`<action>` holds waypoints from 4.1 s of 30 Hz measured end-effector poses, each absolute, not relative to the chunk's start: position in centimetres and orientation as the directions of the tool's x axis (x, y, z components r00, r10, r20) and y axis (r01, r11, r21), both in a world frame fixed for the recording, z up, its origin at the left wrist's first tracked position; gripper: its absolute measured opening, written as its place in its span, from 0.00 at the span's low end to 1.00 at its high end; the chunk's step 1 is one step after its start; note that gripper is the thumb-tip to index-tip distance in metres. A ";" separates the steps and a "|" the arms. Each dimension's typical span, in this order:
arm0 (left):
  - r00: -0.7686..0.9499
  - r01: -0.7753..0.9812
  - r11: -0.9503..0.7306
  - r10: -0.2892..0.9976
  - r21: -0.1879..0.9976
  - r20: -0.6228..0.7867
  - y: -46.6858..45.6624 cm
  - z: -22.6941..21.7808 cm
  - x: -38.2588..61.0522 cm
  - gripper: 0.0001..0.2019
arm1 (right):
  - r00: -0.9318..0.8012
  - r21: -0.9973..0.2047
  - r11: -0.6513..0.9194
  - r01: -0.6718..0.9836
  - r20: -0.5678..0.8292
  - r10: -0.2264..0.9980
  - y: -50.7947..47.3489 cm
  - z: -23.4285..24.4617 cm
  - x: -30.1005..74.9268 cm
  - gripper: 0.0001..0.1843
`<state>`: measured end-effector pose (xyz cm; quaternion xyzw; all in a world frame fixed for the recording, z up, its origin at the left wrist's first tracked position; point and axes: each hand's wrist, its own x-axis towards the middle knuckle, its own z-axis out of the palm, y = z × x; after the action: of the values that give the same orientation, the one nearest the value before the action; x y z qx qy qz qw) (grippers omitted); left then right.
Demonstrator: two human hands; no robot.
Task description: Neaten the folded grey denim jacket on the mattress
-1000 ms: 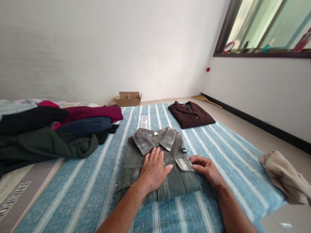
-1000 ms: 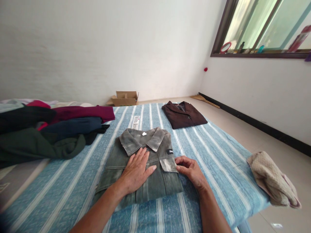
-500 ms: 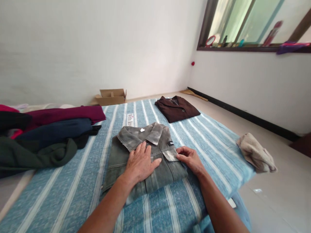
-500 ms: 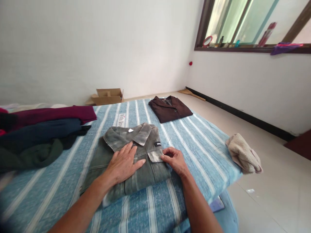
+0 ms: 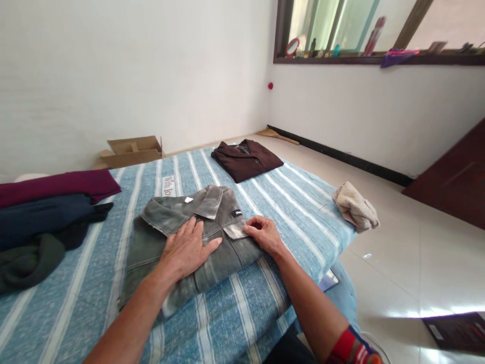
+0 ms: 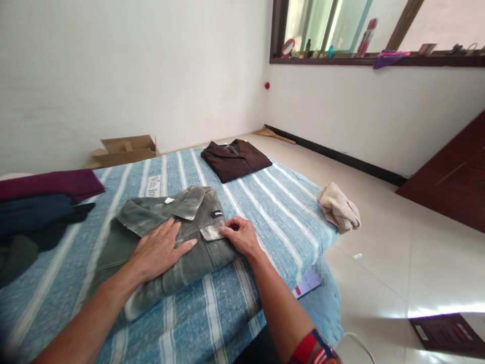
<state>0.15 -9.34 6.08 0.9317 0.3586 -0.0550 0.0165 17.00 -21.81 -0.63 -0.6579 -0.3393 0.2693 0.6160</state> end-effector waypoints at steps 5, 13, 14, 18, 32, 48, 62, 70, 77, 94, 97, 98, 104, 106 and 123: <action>0.733 0.668 -0.743 0.665 -0.034 -0.142 -8.9 5.9 0.3 0.40 | 0.627 -0.993 -0.018 0.117 0.060 0.777 -21.9 -0.5 17.1 0.10; 0.723 0.674 -0.736 0.673 -0.053 -0.152 -8.8 5.2 0.3 0.40 | 0.622 -0.993 -0.024 0.114 0.053 0.781 -21.9 -0.3 17.2 0.10; 0.723 0.674 -0.736 0.674 -0.059 -0.153 -8.9 5.2 0.3 0.40 | 0.621 -0.993 -0.021 0.115 0.055 0.782 -21.9 -0.3 17.2 0.10; 0.728 0.668 -0.740 0.671 -0.076 -0.141 -9.2 5.3 0.3 0.38 | 0.616 -0.994 -0.012 0.107 0.057 0.786 -21.9 -0.2 17.2 0.10; 0.719 0.667 -0.739 0.672 -0.096 -0.176 -9.4 5.4 0.3 0.38 | 0.615 -0.992 -0.023 0.121 0.056 0.786 -22.0 -0.1 17.2 0.10; 0.708 0.675 -0.732 0.678 -0.094 -0.196 -9.1 5.0 0.4 0.40 | 0.620 -0.986 -0.032 0.162 0.077 0.781 -22.1 -0.2 17.1 0.11; 0.721 0.674 -0.736 0.673 -0.061 -0.165 -9.5 4.8 0.1 0.41 | 0.621 -0.981 -0.019 0.193 0.107 0.776 -22.0 -0.5 17.0 0.10; 0.731 0.674 -0.738 0.673 -0.036 -0.114 -9.5 4.6 0.1 0.41 | 0.646 -0.967 -0.038 0.250 0.138 0.751 -22.1 -0.5 16.7 0.10; 0.731 0.676 -0.736 0.677 -0.048 -0.087 -9.8 4.1 -0.3 0.42 | 0.483 -0.644 0.036 0.765 0.609 0.629 -22.5 1.9 14.8 0.12; 0.747 0.662 -0.748 0.653 0.046 -0.124 -10.5 4.2 -1.5 0.35 | 0.151 -0.362 -0.079 0.929 0.177 0.973 -20.8 2.8 9.2 0.24; 0.743 0.668 -0.741 0.657 0.075 -0.128 -10.4 4.0 -1.5 0.35 | 0.141 -0.358 -0.082 0.930 0.142 0.980 -21.0 2.8 9.2 0.31; 0.742 0.670 -0.737 0.659 0.089 -0.125 -10.4 3.9 -1.6 0.36 | 0.132 -0.356 -0.078 0.931 0.131 0.982 -21.1 2.7 9.1 0.34; 0.756 0.654 -0.728 0.626 0.206 -0.191 -10.1 4.9 -2.1 0.40 | 0.102 -0.351 -0.048 0.935 0.137 0.985 -21.5 2.2 9.0 0.44; 0.764 0.645 -0.725 0.612 0.243 -0.204 -10.0 5.2 -2.3 0.39 | 0.105 -0.349 -0.044 0.936 0.158 0.982 -21.6 2.2 9.0 0.44; 0.828 0.555 -0.790 0.553 0.260 -0.087 -8.9 4.8 -4.5 0.25 | 0.050 -0.303 0.044 0.952 0.297 0.954 -21.8 1.6 5.8 0.45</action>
<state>-4.53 -8.94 4.81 0.9461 0.2929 -0.0033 0.1384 5.75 -21.80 1.61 -0.6913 -0.6892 0.0018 0.2172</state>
